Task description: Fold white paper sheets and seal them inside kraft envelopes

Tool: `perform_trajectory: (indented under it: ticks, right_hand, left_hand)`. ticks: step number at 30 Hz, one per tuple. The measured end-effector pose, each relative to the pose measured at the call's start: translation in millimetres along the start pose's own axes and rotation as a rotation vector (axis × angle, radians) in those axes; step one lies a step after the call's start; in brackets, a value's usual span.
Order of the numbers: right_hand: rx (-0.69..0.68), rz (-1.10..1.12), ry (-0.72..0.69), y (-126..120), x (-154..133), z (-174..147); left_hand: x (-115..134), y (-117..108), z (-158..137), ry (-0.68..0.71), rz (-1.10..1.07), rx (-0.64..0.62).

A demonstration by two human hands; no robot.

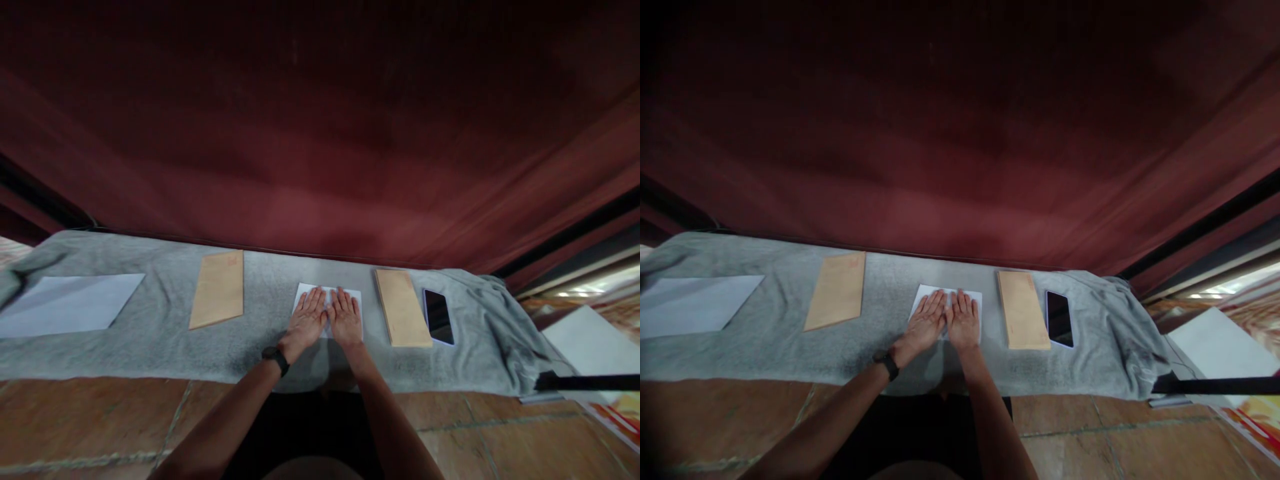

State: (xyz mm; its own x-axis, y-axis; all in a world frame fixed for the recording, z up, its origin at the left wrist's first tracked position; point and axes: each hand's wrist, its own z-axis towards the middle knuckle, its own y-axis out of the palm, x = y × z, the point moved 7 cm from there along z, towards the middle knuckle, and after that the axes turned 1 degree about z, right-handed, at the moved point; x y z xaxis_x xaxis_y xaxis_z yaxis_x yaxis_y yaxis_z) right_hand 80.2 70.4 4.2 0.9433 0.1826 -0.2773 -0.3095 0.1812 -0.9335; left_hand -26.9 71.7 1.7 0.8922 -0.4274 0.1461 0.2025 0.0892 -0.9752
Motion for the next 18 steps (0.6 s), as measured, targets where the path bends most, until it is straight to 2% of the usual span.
perform_trajectory:
  ticks: [8, 14, 18]
  right_hand:
    - [0.091, -0.079, 0.048, -1, 15, -2]
    - [0.179, -0.099, 0.053, -8, 28, -11]
    - [0.191, -0.114, 0.07, -12, 35, -18]
  left_hand:
    - [-21, -13, -1, -0.128, 0.054, 0.019]
    - [-20, -16, -9, -0.159, 0.085, 0.004]
    - [-21, -14, -16, -0.174, 0.102, -0.018]
